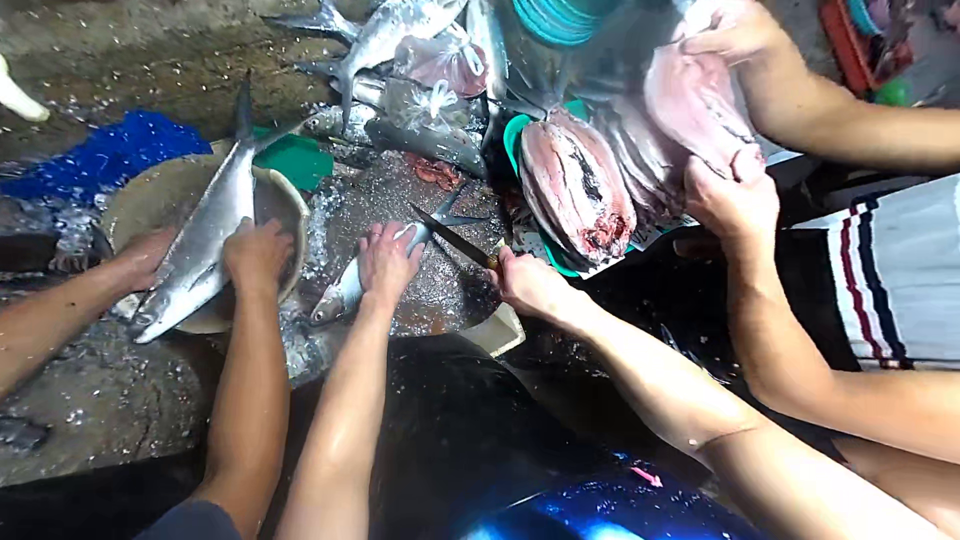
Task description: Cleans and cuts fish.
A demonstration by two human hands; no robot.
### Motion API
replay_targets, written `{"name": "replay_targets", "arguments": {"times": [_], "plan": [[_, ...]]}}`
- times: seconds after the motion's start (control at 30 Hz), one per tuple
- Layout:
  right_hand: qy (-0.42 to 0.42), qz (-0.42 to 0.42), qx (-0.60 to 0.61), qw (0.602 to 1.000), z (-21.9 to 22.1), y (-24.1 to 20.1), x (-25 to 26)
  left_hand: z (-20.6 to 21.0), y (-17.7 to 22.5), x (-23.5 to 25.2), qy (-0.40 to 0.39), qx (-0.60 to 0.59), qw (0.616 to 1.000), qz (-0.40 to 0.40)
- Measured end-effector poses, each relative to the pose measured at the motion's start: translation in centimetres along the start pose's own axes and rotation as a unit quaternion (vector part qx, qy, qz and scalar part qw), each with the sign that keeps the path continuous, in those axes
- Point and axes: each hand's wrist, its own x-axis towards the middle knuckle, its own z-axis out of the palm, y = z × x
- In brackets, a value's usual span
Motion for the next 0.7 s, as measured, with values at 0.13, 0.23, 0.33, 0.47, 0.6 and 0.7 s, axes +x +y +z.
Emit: {"name": "replay_targets", "arguments": {"times": [0.13,0.23,0.33,0.47,0.6,0.7], "plan": [[-0.013,0.015,-0.015,1.0,-1.2,-1.5,0.2,-0.3,-0.2,0.4,-0.012,-0.002,1.0,-0.013],[-0.026,0.028,-0.017,0.999,-1.7,-2.5,1.1,-0.4,-0.3,0.6,-0.026,-0.014,0.999,-0.019],[0.007,0.004,0.026,1.0,0.7,-4.0,4.8,-0.2,-0.2,0.4,-0.032,-0.019,0.999,-0.036],[0.052,-0.043,0.067,0.995,1.6,-6.3,10.4,-0.5,-0.2,0.7,-0.017,-0.028,0.999,-0.038],[0.098,-0.083,0.111,0.985,2.5,-5.7,11.1,-1.5,-1.1,-0.7,-0.012,-0.047,0.998,-0.031],[0.074,-0.068,0.141,0.985,2.4,-4.2,8.7,-2.0,-1.4,-3.5,-0.008,-0.036,0.999,-0.021]]}}
